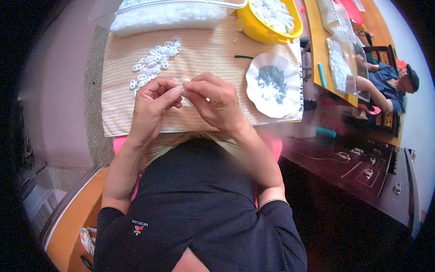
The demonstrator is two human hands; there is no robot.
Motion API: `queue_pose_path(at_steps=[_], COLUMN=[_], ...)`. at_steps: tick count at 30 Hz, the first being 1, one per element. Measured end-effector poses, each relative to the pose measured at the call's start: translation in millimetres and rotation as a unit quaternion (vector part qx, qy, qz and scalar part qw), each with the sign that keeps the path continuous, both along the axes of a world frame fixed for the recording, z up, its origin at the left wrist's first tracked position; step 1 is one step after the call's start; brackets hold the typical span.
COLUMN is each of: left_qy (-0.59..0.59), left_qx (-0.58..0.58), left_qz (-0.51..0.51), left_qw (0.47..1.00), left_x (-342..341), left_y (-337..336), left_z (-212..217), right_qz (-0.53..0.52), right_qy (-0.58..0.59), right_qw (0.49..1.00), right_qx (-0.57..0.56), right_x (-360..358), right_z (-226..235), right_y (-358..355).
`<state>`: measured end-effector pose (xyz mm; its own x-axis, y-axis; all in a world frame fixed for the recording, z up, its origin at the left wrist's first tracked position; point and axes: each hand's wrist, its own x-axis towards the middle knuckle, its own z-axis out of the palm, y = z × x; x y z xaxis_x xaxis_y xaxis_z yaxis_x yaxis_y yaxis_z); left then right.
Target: Assembling small white plastic components by hand at a workbench.
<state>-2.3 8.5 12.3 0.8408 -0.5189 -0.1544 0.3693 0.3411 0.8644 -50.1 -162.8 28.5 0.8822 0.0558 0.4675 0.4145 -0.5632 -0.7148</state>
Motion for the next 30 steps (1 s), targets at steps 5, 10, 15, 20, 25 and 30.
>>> queue_pose_path(at_steps=[5, 10, 15, 20, 25, 30], left_qy=[0.051, 0.072, 0.091, 0.095, 0.089, 0.079], left_qx=[-0.013, -0.013, -0.029, -0.052, -0.042, -0.044], left_qz=[-0.05, -0.085, -0.11, -0.094, -0.109, -0.113], left_qw=[0.997, 0.994, 0.989, 0.99, 0.989, 0.99], left_x=[-0.8, -1.3, -2.7, -4.5, -6.3, -8.8], left_y=[-1.6, -1.3, 1.8, -2.0, -1.6, -3.4], left_z=[0.8, -0.7, -4.3, 2.2, -0.2, -2.9], right_qz=[0.027, 0.038, 0.028, -0.147, -0.299, -0.29], right_qy=[0.049, 0.037, 0.107, 0.125, 0.191, 0.22], right_qw=[0.998, 0.998, 0.993, 0.981, 0.93, 0.912], right_qx=[0.041, 0.037, 0.045, 0.016, -0.098, -0.191], right_x=[-8.6, -12.3, -23.5, -49.8, -70.6, -80.4], right_z=[1.1, 1.8, 14.8, 10.3, 19.5, 23.6], right_y=[-8.1, -11.2, -18.0, -71.8, -116.1, -135.9])
